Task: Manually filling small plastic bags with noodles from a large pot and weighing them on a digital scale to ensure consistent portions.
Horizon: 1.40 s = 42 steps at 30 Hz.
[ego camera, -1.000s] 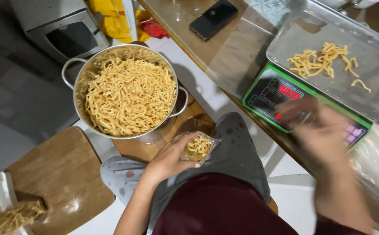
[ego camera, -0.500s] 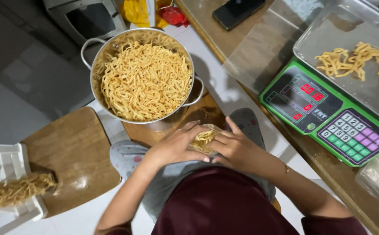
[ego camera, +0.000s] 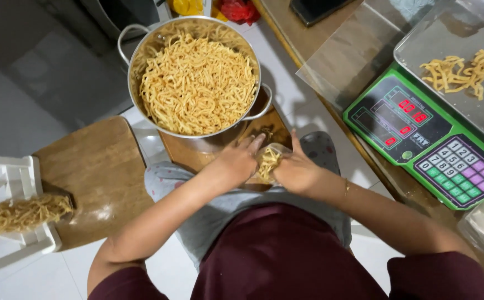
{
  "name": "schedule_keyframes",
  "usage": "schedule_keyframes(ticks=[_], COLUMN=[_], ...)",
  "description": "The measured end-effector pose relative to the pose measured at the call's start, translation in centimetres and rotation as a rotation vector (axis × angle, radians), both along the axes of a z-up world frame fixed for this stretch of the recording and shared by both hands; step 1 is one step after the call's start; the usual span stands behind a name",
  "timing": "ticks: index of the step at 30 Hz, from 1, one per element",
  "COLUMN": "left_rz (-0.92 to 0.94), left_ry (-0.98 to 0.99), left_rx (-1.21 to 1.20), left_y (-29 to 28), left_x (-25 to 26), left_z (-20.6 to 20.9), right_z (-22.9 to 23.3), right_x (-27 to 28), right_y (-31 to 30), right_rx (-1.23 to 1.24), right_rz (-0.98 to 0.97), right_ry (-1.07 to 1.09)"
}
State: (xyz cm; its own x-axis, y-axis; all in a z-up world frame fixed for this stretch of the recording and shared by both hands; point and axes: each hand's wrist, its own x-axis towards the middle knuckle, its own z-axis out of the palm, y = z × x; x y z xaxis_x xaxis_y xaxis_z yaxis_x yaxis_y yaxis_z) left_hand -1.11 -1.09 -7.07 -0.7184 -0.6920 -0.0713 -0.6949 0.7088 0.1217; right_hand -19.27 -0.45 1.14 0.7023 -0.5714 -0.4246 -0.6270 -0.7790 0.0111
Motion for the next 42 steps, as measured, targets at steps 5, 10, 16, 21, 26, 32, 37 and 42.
schedule_keyframes(ticks=[5,10,16,21,26,32,37,42], left_rz=[0.032,0.053,0.089,0.044,0.045,0.082,0.081,0.166], left_ry=[0.026,0.073,0.127,0.235,0.293,0.184,0.164,0.076], left_rx=[0.039,0.080,0.104,-0.284,-0.270,-0.268,-0.260,0.063], left_y=[-1.1,-1.0,1.1,1.6,2.3,1.8,2.5,1.6], left_x=[0.5,0.5,0.3,0.5,1.2,0.6,0.1,-0.3], left_z=[1.6,0.6,3.6,2.4,3.9,1.0,0.7,1.2], right_z=[-5.7,-14.7,-9.5,-3.1,-4.1,-2.6,-6.7,-5.2], right_x=[-3.2,-5.8,-4.9,-3.4,-5.1,-3.5,-5.1,-3.2], right_y=[-1.3,-4.3,-1.8,0.1,0.6,1.7,1.9,1.2], right_rx=[0.032,0.068,-0.007,-0.136,-0.297,-0.460,-0.133,0.125], right_rz=[0.013,-0.061,0.007,0.090,0.037,-0.008,-0.032,-0.137], right_ry=[0.138,0.318,0.246,0.049,-0.147,-0.161,-0.145,-0.138])
